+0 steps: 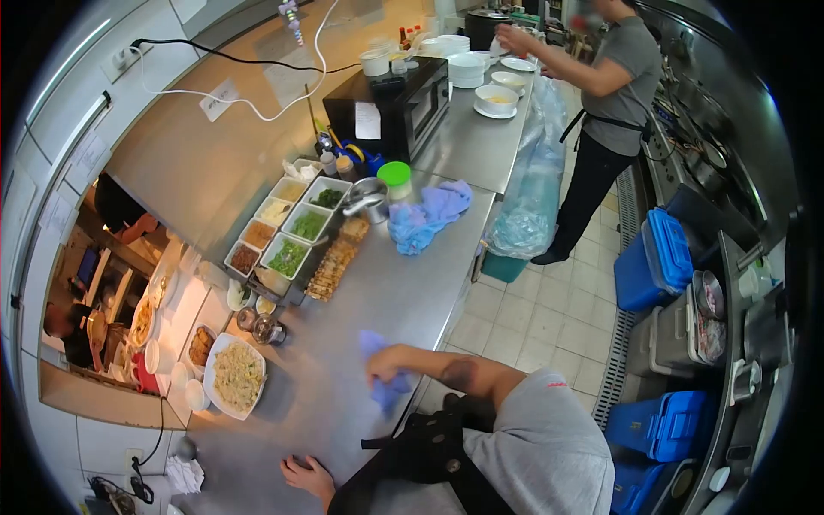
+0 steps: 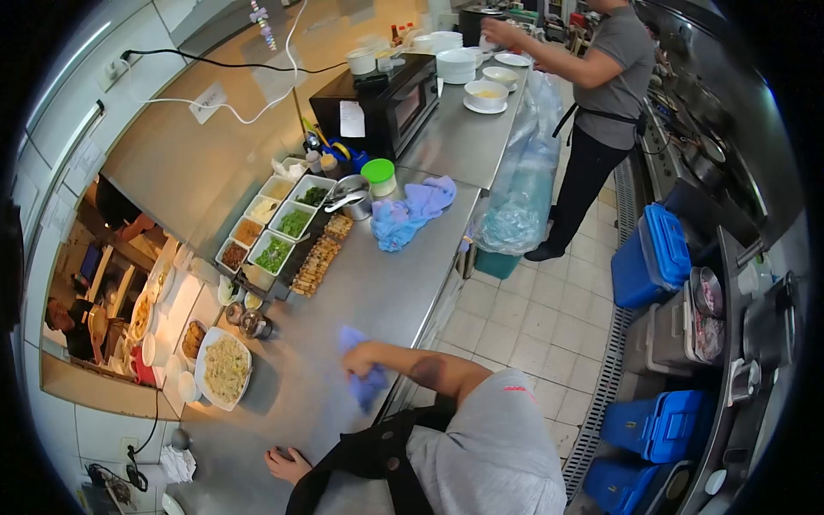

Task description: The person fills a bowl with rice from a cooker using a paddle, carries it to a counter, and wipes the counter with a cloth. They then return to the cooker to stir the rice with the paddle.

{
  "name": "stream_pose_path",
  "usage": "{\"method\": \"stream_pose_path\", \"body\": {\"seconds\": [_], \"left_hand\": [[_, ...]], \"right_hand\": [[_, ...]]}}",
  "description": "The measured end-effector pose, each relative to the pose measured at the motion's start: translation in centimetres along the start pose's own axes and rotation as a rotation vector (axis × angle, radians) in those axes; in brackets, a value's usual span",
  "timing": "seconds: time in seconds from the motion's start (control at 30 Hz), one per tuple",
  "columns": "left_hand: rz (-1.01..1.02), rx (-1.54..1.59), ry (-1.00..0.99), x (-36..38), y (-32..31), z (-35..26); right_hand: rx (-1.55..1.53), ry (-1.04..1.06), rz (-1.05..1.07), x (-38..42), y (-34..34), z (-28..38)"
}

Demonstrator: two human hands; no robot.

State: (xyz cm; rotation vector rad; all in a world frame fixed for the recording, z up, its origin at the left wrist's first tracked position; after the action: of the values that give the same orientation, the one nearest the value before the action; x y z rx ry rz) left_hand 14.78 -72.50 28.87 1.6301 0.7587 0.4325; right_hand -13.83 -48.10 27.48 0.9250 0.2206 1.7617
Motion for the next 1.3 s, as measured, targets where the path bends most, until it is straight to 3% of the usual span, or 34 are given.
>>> {"method": "stream_pose_path", "body": {"seconds": [0.1, 0.17, 0.3, 0.4, 0.5, 0.6, 0.7, 0.87, 1.03, 1.3], "left_hand": [[-0.019, -0.007, 0.006, 0.1, 0.5, -0.5], [-0.013, -0.004, 0.019, -0.1, 0.0, 0.0], [-0.031, -0.053, 0.04, -0.1, -0.3, 0.0], [-0.051, -0.074, 0.047, 0.1, -0.6, 0.2], [-0.013, -0.037, 0.054, -0.3, -0.8, 0.7], [0.038, -0.066, 0.085, -0.7, -0.9, 1.0], [0.114, -0.049, 0.137, -1.3, -1.1, 1.8], [0.17, 0.16, 0.268, -2.6, -0.9, 1.5], [0.017, -0.117, 0.079, -1.4, -1.4, 1.5], [0.049, -0.07, 0.103, -0.9, -1.5, 1.6]], "right_hand": [[-0.246, -0.232, 0.368, 10.1, -0.4, -1.1], [-0.076, -0.302, -0.063, 13.5, 1.1, -5.0], [-0.345, 0.115, -0.969, 20.8, 7.8, -3.3], [-0.366, -0.059, -1.222, 21.4, 9.2, -2.5], [-0.073, -0.61, -1.034, 17.1, 6.2, -7.1], [-0.139, -0.697, -1.122, 15.3, 2.8, -5.9], [0.034, -0.667, -1.299, 14.5, 1.3, -4.7], [0.048, -0.681, -1.365, 14.2, 1.4, -5.2], [0.069, -0.684, -1.361, 14.1, 0.9, -5.4], [0.078, -0.683, -1.368, 14.0, 1.0, -5.4]]}}
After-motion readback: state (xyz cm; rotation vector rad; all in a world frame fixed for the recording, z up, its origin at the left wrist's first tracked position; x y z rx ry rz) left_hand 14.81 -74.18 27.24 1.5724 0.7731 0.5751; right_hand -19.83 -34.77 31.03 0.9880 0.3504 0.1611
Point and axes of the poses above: each hand's wrist, its own x-axis away from the middle knuckle, its own y-axis out of the back of the hand, z = x × y, the point moved 5 cm from there along -x, towards the middle knuckle, and after that the axes turned 12 degrees about z, right-handed, at the moved point
